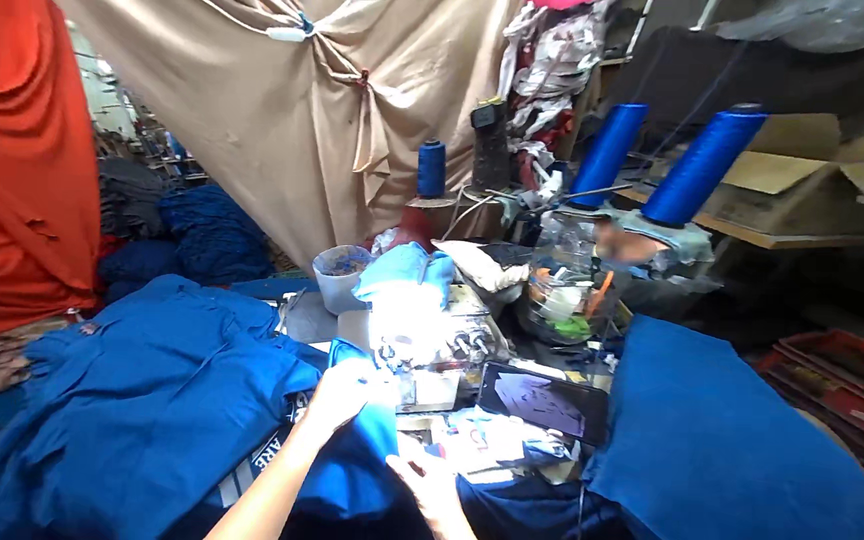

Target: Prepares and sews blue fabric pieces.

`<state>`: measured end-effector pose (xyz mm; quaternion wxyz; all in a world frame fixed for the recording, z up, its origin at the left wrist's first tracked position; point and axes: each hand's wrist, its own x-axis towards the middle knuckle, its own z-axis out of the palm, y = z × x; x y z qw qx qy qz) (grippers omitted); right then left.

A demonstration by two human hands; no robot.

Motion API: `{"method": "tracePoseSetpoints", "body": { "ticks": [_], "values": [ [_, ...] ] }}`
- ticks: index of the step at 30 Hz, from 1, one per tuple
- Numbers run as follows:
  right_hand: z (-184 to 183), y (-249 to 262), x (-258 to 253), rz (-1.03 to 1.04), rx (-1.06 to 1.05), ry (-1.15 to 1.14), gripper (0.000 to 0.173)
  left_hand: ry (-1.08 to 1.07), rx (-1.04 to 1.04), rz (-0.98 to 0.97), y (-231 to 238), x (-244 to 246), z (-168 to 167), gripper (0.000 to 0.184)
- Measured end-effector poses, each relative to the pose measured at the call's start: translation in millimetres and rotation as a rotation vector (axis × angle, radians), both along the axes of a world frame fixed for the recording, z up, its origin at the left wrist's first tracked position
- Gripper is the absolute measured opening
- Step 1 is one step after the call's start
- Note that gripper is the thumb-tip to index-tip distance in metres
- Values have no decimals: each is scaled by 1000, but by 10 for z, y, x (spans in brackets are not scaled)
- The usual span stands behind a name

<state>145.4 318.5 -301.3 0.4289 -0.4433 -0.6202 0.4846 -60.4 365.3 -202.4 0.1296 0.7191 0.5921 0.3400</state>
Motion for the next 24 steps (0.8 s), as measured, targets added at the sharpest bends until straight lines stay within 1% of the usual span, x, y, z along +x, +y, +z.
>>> {"method": "tracePoseSetpoints", "body": {
  "ticks": [3,6,11,14,17,19,21,23,24],
  "values": [
    [-21,-122,56,21,-58,-39,21,-24,51,-46,-82,15,-97,26],
    [-8,-161,70,26,-79,-3,18,-49,68,-48,-95,39,-129,24],
    [54,-138,65,10,-78,-39,20,26,39,36,-43,97,-108,25],
    [85,-114,66,4,-83,-43,20,-1,59,51,5,131,-103,19],
    [99,-76,39,-10,-59,-18,20,9,-43,77,27,170,8,23],
    [96,-27,10,-14,-26,27,18,77,-106,67,71,164,41,29],
    [127,28,-5,-6,-8,41,17,221,-206,22,139,143,61,35],
    [160,62,-19,-7,-8,39,18,359,-259,-4,212,148,48,33],
    [175,65,-20,-8,-14,38,18,396,-290,-3,234,157,48,32]
  ]
}}
